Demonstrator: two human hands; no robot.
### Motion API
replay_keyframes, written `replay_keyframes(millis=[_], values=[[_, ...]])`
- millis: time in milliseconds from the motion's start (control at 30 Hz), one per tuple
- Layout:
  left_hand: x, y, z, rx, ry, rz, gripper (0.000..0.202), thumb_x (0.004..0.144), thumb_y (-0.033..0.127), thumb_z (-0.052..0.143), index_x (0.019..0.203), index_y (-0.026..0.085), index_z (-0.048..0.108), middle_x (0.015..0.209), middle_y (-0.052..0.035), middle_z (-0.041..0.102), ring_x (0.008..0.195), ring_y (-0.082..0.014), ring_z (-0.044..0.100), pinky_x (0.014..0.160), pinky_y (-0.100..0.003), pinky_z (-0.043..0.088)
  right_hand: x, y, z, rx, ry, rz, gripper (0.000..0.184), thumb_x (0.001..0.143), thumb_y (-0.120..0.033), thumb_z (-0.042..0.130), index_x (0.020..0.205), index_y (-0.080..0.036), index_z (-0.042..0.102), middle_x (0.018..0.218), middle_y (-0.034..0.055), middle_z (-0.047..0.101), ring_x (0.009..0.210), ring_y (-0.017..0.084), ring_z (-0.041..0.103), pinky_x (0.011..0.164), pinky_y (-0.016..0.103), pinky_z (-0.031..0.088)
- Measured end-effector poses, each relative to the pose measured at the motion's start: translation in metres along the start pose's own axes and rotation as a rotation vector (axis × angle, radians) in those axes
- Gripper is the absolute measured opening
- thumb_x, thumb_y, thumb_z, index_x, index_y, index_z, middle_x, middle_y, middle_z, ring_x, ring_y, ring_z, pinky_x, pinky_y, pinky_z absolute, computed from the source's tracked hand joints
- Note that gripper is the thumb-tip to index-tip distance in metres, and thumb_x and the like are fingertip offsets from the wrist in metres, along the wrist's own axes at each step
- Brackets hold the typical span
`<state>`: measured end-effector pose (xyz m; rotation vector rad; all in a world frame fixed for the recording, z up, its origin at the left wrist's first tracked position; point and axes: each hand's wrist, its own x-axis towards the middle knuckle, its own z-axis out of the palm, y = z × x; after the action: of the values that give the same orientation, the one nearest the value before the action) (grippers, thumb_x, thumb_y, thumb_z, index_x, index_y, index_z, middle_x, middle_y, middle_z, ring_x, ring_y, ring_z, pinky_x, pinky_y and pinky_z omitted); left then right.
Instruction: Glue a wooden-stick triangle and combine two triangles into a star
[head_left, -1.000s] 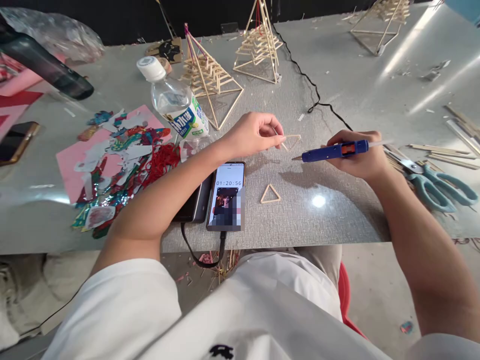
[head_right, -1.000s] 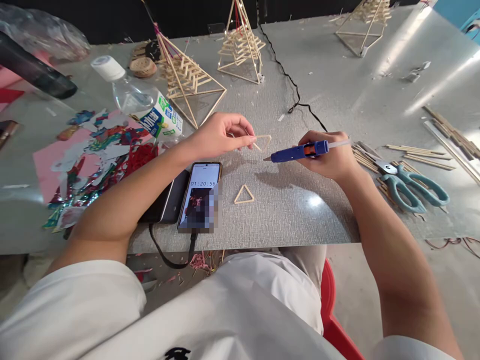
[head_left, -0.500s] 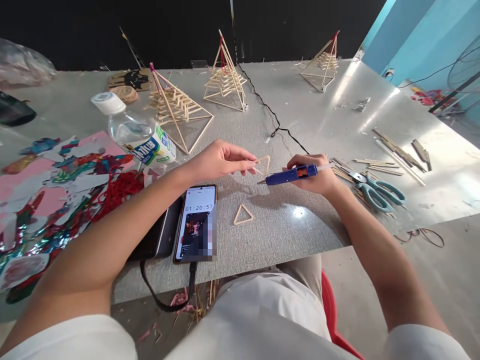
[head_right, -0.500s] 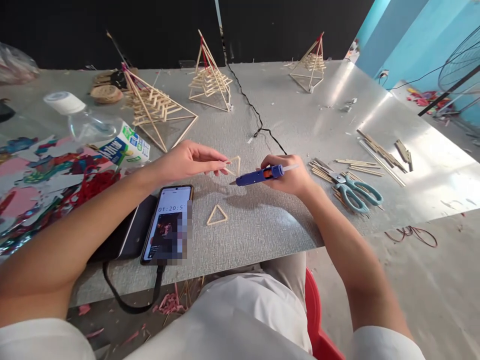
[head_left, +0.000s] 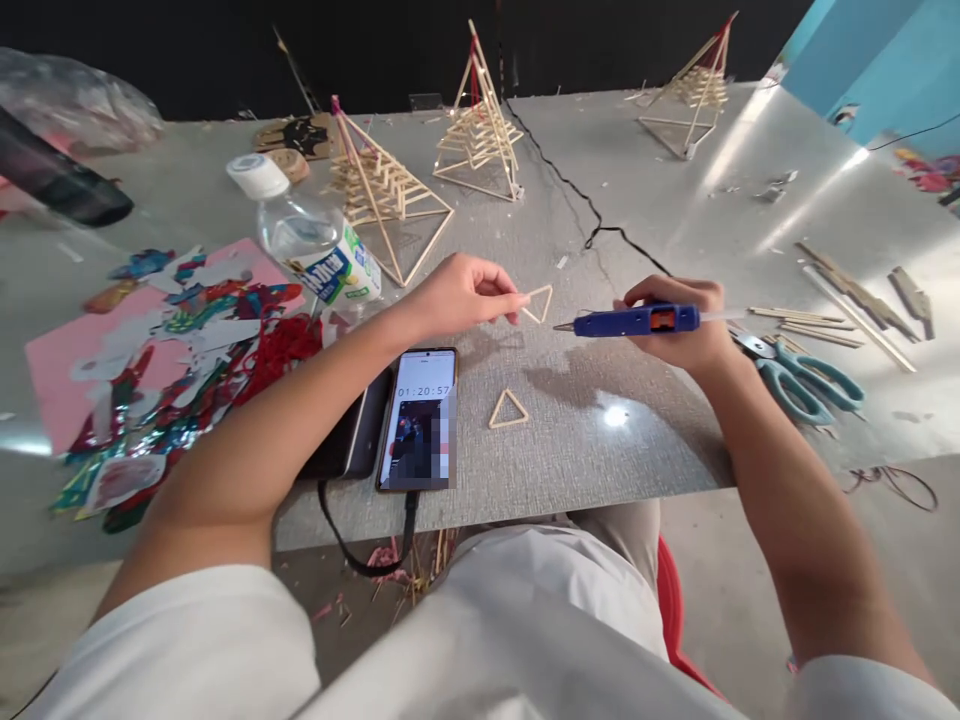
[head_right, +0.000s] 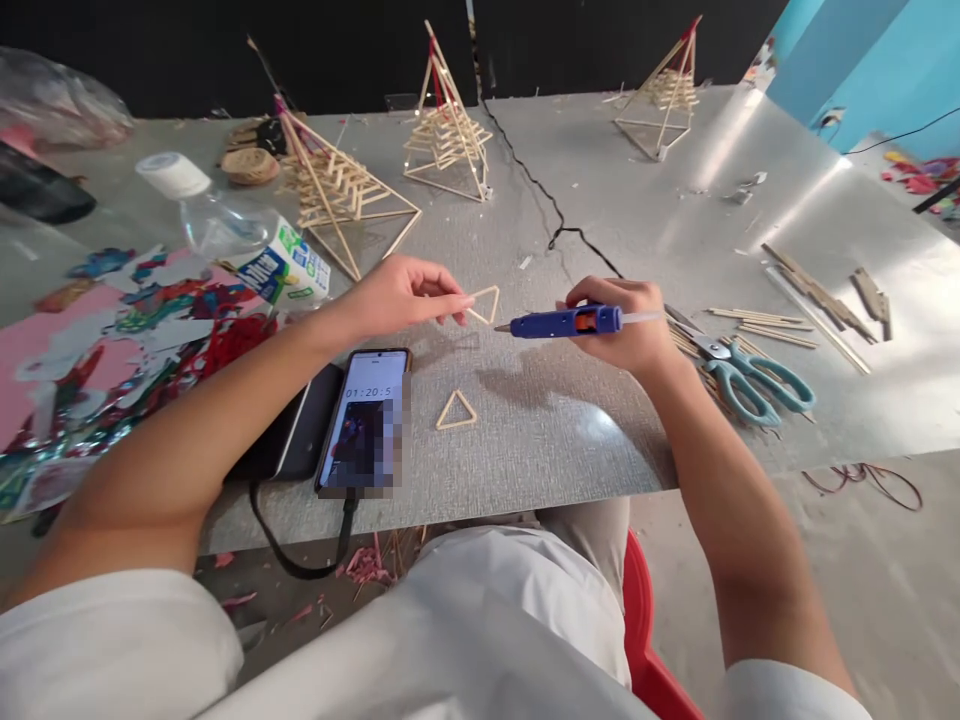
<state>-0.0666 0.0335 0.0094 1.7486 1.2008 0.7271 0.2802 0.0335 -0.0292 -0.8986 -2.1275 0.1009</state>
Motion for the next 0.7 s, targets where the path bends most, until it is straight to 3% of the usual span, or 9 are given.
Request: replay_keyframes(millis=[133,233,333,500,700], values=[[0.003,0.0,0.0025,0.01,0.059,-0.039,0.021,0.099,0.026,0.084,0.081,0.016,0.08,0.081,-0.0066,0.084,0.062,-0.0077,0.059,0.061,-0.026,0.039,0.0,0.0051,-0.0014,-0.086,0.035,-0.05,0.022,0.101,-0.047,0.08,0.089,-0.029,0.075,0.07,0.0004,0.073,0.057,0.017,0.062,0.058,0.035,0.047],[0.0038,-0.0019,0.0027,0.015,0.062,-0.067,0.013,0.096,0.021,0.085,0.085,0.017,0.08,0.084,-0.007,0.085,0.071,-0.0116,0.07,0.068,-0.027,0.044,0.0004,0.0028,-0.003,-0.101,0.041,-0.052,0.027,0.104,-0.049,0.078,0.087,-0.029,0.074,0.07,0.0012,0.073,0.056,0.018,0.062,0.057,0.037,0.048],[0.0017,-0.0037,0.0004,0.182,0.024,-0.066,0.007,0.093,0.024,0.088,0.09,0.018,0.086,0.088,-0.0076,0.087,0.079,-0.0176,0.075,0.076,-0.032,0.05,0.0006,-0.0013,-0.0043,-0.095,0.011,0.014,0.034,0.107,-0.056,0.075,0.085,-0.03,0.073,0.07,0.003,0.074,0.057,0.019,0.062,0.058,0.039,0.05],[-0.0031,-0.0016,-0.0037,0.569,0.031,-0.039,0.008,0.09,0.033,0.093,0.091,0.026,0.095,0.082,-0.006,0.086,0.079,-0.0234,0.075,0.08,-0.039,0.049,0.0008,-0.0028,-0.002,-0.091,-0.007,0.035,0.037,0.105,-0.061,0.074,0.084,-0.031,0.074,0.069,0.0043,0.074,0.056,0.02,0.063,0.057,0.04,0.051],[-0.004,0.0042,-0.0035,0.672,0.064,-0.085,0.02,0.098,0.034,0.087,0.113,0.028,0.099,0.101,-0.0107,0.092,0.094,-0.031,0.081,0.089,-0.044,0.055,0.0012,-0.0018,0.002,-0.063,0.003,0.011,0.036,0.104,-0.058,0.076,0.083,-0.029,0.073,0.068,0.0033,0.074,0.054,0.018,0.061,0.056,0.038,0.048]])
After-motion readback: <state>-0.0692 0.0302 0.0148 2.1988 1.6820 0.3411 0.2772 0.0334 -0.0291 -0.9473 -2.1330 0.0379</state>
